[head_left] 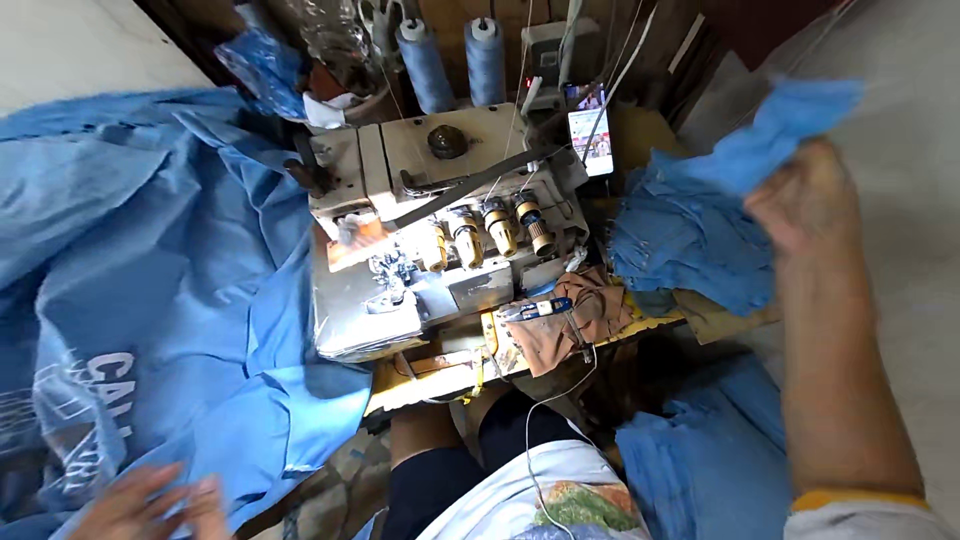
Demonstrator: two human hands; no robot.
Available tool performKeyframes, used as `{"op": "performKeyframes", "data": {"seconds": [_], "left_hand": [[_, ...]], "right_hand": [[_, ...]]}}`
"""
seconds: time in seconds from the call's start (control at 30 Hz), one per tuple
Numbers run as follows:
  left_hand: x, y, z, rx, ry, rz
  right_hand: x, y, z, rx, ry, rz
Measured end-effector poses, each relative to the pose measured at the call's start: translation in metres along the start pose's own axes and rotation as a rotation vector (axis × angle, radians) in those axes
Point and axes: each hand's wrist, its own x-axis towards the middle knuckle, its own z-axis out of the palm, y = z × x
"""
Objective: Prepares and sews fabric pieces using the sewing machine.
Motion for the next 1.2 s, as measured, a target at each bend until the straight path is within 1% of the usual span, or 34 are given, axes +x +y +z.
{"op": "performKeyframes", "data": {"seconds": [0.03,0.07,0.1,0.13,0.17,0.23,0.3,0.33,0.4,0.47,0.57,0.63,0.67,0.7,0.77,0.8,0.83,0.87,0.93,1.03,1.07,1.1,1.13,1.17,1.2], "left_hand": [[-0.001,0.036,0.015,-0.092,-0.068,0.065],[-0.002,0.074,0.034,-0.202,-0.133,0.140],[-0.004,0.107,0.053,-0.313,-0.204,0.201],[-0.006,0.133,0.072,-0.415,-0.254,0.243],[-0.007,0.152,0.088,-0.501,-0.271,0.270],[-0.004,0.172,0.104,-0.619,-0.252,0.266],[0.002,0.174,0.103,-0.594,-0.183,0.231],[0.004,0.171,0.097,-0.542,-0.151,0.221],[0.004,0.163,0.088,-0.352,-0.075,0.259],[0.003,0.156,0.085,-0.106,-0.003,0.352],[0.002,0.143,0.082,0.145,0.019,0.439],[0.003,0.128,0.076,0.216,-0.003,0.411],[0.003,0.120,0.072,0.189,-0.016,0.362],[0.003,0.115,0.070,0.109,-0.027,0.296],[0.003,0.113,0.066,-0.191,-0.122,0.147],[0.002,0.115,0.066,-0.330,-0.190,0.099],[0.000,0.119,0.068,-0.409,-0.239,0.078],[-0.002,0.123,0.071,-0.422,-0.243,0.077],[-0.005,0.128,0.076,-0.335,-0.153,0.102],[-0.004,0.122,0.074,-0.023,-0.027,0.223],[-0.004,0.115,0.071,0.086,-0.012,0.255],[-0.003,0.107,0.066,0.146,-0.014,0.256],[-0.001,0.099,0.058,0.118,-0.030,0.228],[0.002,0.093,0.051,-0.004,-0.062,0.178],[0.005,0.091,0.045,-0.187,-0.123,0.124]], "right_hand": [[-0.032,0.002,0.024,0.104,0.018,0.077],[-0.066,0.009,0.053,0.149,-0.006,0.150],[-0.098,0.019,0.082,0.131,-0.093,0.188],[-0.123,0.035,0.107,0.101,-0.246,0.181],[-0.143,0.048,0.132,0.125,-0.375,0.174],[-0.169,0.063,0.175,0.254,-0.506,0.156],[-0.181,0.069,0.200,0.320,-0.510,0.122],[-0.185,0.072,0.208,0.304,-0.491,0.080],[-0.191,0.075,0.221,0.223,-0.455,0.029],[-0.196,0.076,0.232,0.119,-0.432,0.007],[-0.202,0.083,0.241,-0.043,-0.396,-0.054],[-0.204,0.086,0.238,-0.103,-0.397,-0.033],[-0.205,0.086,0.235,-0.092,-0.410,0.025],[-0.204,0.085,0.231,-0.038,-0.433,0.111],[-0.203,0.083,0.230,0.150,-0.462,0.321],[-0.204,0.084,0.233,0.216,-0.478,0.383],[-0.206,0.085,0.237,0.243,-0.495,0.406],[-0.208,0.085,0.241,0.236,-0.503,0.401],[-0.213,0.089,0.247,0.129,-0.510,0.285],[-0.218,0.099,0.246,-0.133,-0.478,0.004],[-0.218,0.100,0.244,-0.188,-0.473,-0.048],[-0.217,0.102,0.241,-0.212,-0.477,-0.055],[-0.215,0.104,0.237,-0.198,-0.497,-0.014],[-0.212,0.105,0.234,-0.134,-0.546,0.077],[-0.209,0.107,0.232,-0.024,-0.631,0.191]]}}
